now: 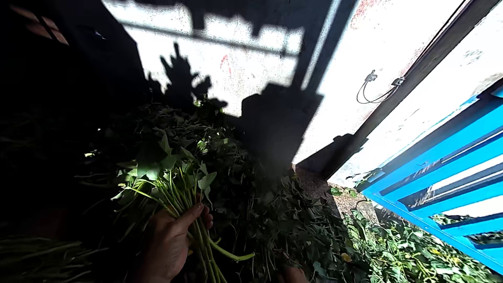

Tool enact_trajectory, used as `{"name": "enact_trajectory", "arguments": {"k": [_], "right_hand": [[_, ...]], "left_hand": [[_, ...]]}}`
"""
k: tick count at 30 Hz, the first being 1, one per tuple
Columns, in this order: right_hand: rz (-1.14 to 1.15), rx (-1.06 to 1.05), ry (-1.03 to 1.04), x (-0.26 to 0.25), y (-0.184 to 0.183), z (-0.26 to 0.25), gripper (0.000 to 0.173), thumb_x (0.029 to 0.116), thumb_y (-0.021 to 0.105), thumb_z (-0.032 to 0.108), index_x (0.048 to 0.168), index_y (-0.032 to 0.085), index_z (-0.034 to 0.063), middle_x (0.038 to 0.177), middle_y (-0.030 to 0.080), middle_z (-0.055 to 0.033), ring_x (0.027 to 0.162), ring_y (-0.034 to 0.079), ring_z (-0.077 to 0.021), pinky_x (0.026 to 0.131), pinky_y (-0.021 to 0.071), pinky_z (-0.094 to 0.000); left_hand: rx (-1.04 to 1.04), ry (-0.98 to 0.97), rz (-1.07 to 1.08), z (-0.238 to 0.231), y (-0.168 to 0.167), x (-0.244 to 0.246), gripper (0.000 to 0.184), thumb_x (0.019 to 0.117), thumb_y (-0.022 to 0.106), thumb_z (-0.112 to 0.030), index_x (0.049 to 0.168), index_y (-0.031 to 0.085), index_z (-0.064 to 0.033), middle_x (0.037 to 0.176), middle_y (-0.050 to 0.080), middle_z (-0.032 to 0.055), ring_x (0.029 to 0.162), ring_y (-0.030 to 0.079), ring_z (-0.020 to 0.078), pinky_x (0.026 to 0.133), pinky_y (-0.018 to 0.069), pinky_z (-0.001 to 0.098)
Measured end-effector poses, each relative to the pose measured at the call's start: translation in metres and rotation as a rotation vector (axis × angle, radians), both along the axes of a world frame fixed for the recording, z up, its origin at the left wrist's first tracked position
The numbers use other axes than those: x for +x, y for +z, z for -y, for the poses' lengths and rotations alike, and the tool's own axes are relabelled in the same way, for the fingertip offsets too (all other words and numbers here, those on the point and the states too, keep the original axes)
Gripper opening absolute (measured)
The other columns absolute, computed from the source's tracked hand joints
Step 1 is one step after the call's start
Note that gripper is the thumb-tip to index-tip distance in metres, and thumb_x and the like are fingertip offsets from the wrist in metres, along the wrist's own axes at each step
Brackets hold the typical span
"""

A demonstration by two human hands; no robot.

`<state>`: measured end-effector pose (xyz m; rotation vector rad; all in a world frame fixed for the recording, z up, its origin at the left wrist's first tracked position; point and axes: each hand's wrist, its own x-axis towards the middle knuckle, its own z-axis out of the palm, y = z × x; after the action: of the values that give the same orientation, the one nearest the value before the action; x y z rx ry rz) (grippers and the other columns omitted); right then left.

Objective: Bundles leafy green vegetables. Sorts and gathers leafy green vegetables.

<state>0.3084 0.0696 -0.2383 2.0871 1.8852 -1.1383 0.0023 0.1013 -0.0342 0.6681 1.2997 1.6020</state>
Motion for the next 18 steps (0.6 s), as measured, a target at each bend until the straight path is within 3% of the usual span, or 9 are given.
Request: {"name": "enact_trajectory", "arguments": {"k": [2,4,9,13,16,18], "right_hand": [[-0.056,0.13,-0.243,-0.014,-0.009,-0.019,0.04,0.1039,0.049,0.026,0.13,0.065,0.0002,0.13,0.063,-0.0259,0.121,0.062,-0.0426,0.1,0.0499,-0.0604],[-0.01,0.122,-0.41,-0.026,-0.022,-0.044,0.038,0.1059,0.045,0.022,0.135,0.06,0.0023,0.132,0.064,-0.0231,0.121,0.063,-0.0397,0.1,0.0507,-0.0583],[0.016,-0.21,-0.217,-0.04,-0.066,-0.054,0.047,0.0955,0.063,0.046,0.118,0.07,0.0046,0.122,0.07,-0.0197,0.116,0.067,-0.0376,0.095,0.0518,-0.0624],[0.051,-0.15,-0.309,-0.052,-0.061,-0.042,0.04,0.0992,0.056,0.033,0.128,0.065,0.0062,0.126,0.069,-0.019,0.117,0.067,-0.0366,0.094,0.0532,-0.0606],[0.027,-0.143,-0.331,-0.048,-0.066,-0.033,0.046,0.1002,0.055,0.034,0.137,0.059,0.0053,0.129,0.067,-0.0204,0.119,0.066,-0.0372,0.097,0.0529,-0.0594],[0.008,-0.161,-0.272,-0.041,-0.075,-0.029,0.047,0.0974,0.06,0.036,0.131,0.064,0.0034,0.125,0.069,-0.0206,0.117,0.067,-0.0379,0.097,0.052,-0.061]], "left_hand": [[-0.018,-0.021,-0.001,-0.001,-0.003,0.002,0.02,0.0972,0.055,0.007,0.116,0.059,0.007,0.081,0.07,0.0199,0.065,0.072,0.0284,0.061,0.0646,0.0387],[-0.038,-0.033,0.01,-0.002,-0.004,0.004,0.02,0.0977,0.055,0.008,0.118,0.058,0.0064,0.082,0.07,0.0194,0.066,0.072,0.0286,0.061,0.0648,0.0397],[-0.036,-0.046,0.032,-0.002,-0.004,0.005,0.016,0.0979,0.054,0.007,0.114,0.058,0.0057,0.082,0.07,0.0185,0.066,0.072,0.0284,0.062,0.065,0.0402],[-0.02,-0.066,0.057,-0.002,-0.003,0.001,0.017,0.098,0.053,0.006,0.114,0.057,0.0059,0.082,0.069,0.0203,0.067,0.072,0.0297,0.063,0.0648,0.0407],[-0.048,-0.063,0.067,0.0,-0.002,0.004,0.019,0.0992,0.054,0.007,0.117,0.059,0.0069,0.083,0.07,0.021,0.066,0.072,0.0296,0.063,0.0649,0.0408],[-0.068,-0.069,0.069,-0.002,-0.002,0.007,0.019,0.0991,0.055,0.006,0.117,0.06,0.0073,0.082,0.07,0.02,0.066,0.072,0.0289,0.063,0.0646,0.04]]}}
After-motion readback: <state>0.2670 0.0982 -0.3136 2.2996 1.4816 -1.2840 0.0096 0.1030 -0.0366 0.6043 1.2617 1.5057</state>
